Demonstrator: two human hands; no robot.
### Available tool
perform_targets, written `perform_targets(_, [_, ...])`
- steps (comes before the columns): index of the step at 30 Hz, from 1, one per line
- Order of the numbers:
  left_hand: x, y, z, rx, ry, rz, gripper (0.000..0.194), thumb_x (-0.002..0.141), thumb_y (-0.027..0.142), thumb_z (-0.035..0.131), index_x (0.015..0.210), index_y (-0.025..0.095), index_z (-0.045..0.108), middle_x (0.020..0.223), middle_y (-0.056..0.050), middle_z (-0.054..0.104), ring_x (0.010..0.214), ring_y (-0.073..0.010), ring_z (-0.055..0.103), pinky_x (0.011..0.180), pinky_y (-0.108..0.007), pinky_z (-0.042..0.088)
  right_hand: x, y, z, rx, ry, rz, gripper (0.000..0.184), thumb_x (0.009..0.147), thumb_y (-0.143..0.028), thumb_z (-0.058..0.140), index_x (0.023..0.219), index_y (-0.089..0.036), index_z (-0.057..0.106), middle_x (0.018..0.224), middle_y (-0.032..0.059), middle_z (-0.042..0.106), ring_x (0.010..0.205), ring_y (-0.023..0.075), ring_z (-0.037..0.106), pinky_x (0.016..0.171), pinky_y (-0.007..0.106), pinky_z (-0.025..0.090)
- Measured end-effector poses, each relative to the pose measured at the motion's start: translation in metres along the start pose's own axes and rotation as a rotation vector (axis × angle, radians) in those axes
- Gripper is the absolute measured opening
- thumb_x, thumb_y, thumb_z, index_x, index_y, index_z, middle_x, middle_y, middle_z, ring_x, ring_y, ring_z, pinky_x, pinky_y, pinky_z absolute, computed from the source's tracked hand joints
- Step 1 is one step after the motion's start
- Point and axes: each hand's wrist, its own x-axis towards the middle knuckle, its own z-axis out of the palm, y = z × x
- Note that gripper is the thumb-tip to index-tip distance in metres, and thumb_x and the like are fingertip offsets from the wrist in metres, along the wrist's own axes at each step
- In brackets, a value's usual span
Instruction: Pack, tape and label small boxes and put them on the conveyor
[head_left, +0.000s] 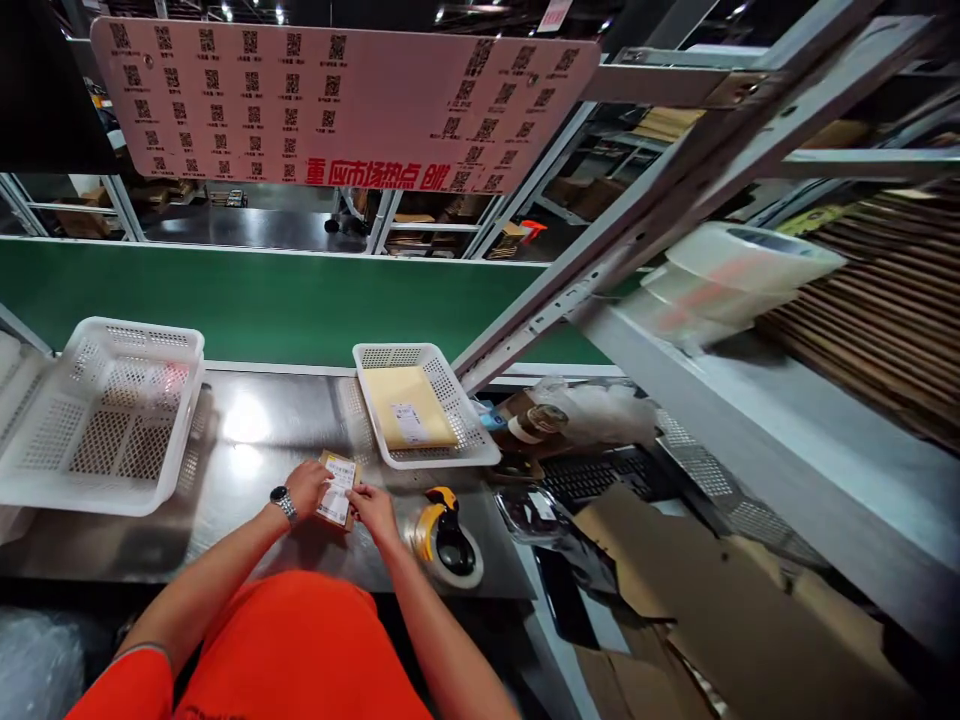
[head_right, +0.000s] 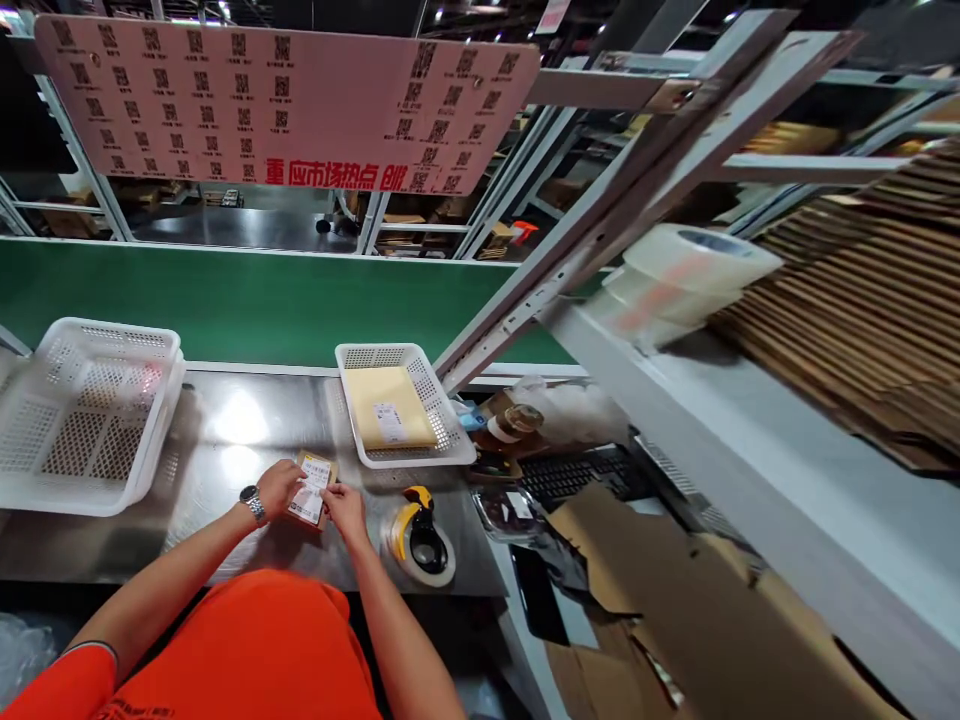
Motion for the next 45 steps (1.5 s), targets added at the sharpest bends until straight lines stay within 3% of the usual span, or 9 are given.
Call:
perform_targets(8, [0.011, -0.008, 0.037, 0.281, -0.213, 0.063, 0.066, 0.115, 0.026, 0.062, 0.18, 0.016, 0.064, 0.201, -0.028, 0.042, 0.189, -0.0476, 0.038, 0.153, -0.08, 0.03, 0.01, 0.006, -0.021, -0.383, 0.105, -0.003, 0.043, 0.077, -0.022, 0.099, 0.059, -0.027, 0.06, 0.074, 0.0102, 0.078, 0.106, 0.0335, 0.082, 0.084, 0.037, 0.054])
perform_targets(11, [0.011, -0.007, 0.037, 0.402, -0.25, 0.07, 0.073, 0.116, 0.028, 0.058, 0.188, 0.018, 0.056, 0.205, -0.026, 0.035, 0.19, -0.049, 0.035, 0.15, -0.085, 0.031, 0.005, 0.022, -0.033, -0.392, 0.022, 0.078, 0.039, 0.083, -0.027, 0.099, 0.065, -0.027, 0.064, 0.06, 0.0049, 0.069, 0.078, 0.0285, 0.079, 0.072, 0.035, 0.053])
perform_targets(13, [0.014, 0.002, 0.04, 0.448, -0.231, 0.055, 0.075, 0.116, 0.03, 0.059, 0.19, 0.02, 0.055, 0.204, -0.025, 0.038, 0.188, -0.0505, 0.038, 0.148, -0.087, 0.032, -0.003, 0.039, -0.035, -0.349, -0.061, 0.143, 0.022, 0.086, -0.033, 0.096, 0.087, -0.024, 0.077, 0.058, 0.0011, 0.071, 0.059, 0.0242, 0.071, 0.062, 0.033, 0.051])
perform_targets(15, [0.02, 0.016, 0.046, 0.485, -0.185, 0.019, 0.074, 0.117, 0.035, 0.061, 0.189, 0.019, 0.058, 0.198, -0.027, 0.048, 0.183, -0.0521, 0.044, 0.148, -0.088, 0.03, -0.013, 0.058, -0.032, -0.269, -0.141, 0.198, 0.032, 0.092, -0.043, 0.091, 0.115, -0.023, 0.082, 0.063, 0.0002, 0.076, 0.053, 0.0233, 0.07, 0.057, 0.032, 0.053])
perform_targets(18, [0.029, 0.034, 0.06, 0.522, -0.1, -0.076, 0.073, 0.12, 0.045, 0.064, 0.187, 0.013, 0.06, 0.187, -0.032, 0.06, 0.178, -0.0561, 0.05, 0.148, -0.088, 0.031, -0.022, 0.082, -0.026, -0.105, -0.23, 0.239, 0.048, 0.098, -0.055, 0.084, 0.134, -0.023, 0.079, 0.068, 0.0004, 0.079, 0.055, 0.0243, 0.075, 0.056, 0.032, 0.059])
perform_targets(26, [0.03, 0.042, 0.065, 0.479, -0.103, -0.021, 0.07, 0.124, 0.036, 0.058, 0.188, 0.006, 0.055, 0.198, -0.032, 0.044, 0.188, -0.0495, 0.039, 0.153, -0.068, 0.036, -0.018, 0.094, -0.041, 0.244, -0.416, 0.209, 0.054, 0.077, -0.057, 0.106, 0.115, -0.025, 0.084, 0.097, 0.0104, 0.089, 0.084, 0.027, 0.087, 0.068, 0.033, 0.067])
perform_targets(33, [-0.064, 0.027, 0.092, 0.395, -0.269, 0.09, 0.075, 0.118, 0.03, 0.059, 0.188, 0.003, 0.051, 0.2, -0.029, 0.04, 0.191, -0.0459, 0.035, 0.158, -0.063, 0.031, -0.021, 0.11, -0.035, 0.424, -0.417, 0.215, 0.043, 0.074, -0.048, 0.102, 0.105, -0.025, 0.082, 0.102, 0.01, 0.091, 0.094, 0.0307, 0.086, 0.084, 0.046, 0.073])
perform_targets(38, [-0.146, 0.0, 0.1, 0.361, -0.371, -0.004, 0.072, 0.11, 0.017, 0.063, 0.182, 0.012, 0.062, 0.197, -0.023, 0.049, 0.189, -0.0418, 0.04, 0.157, -0.062, 0.036, -0.022, 0.114, -0.029, 0.502, -0.333, 0.346, 0.066, 0.067, -0.046, 0.108, 0.122, -0.027, 0.078, 0.104, 0.0104, 0.092, 0.097, 0.0316, 0.089, 0.075, 0.038, 0.072])
perform_targets(45, [-0.255, -0.028, 0.106, 0.166, -0.017, -0.413, 0.058, 0.105, 0.032, 0.058, 0.156, 0.033, 0.086, 0.16, -0.015, 0.088, 0.151, -0.0355, 0.085, 0.134, -0.049, 0.067, -0.045, 0.114, -0.028, 0.46, -0.178, 0.433, 0.07, 0.058, -0.057, 0.107, 0.108, -0.03, 0.066, 0.091, 0.0125, 0.091, 0.076, 0.029, 0.083, 0.062, 0.034, 0.063])
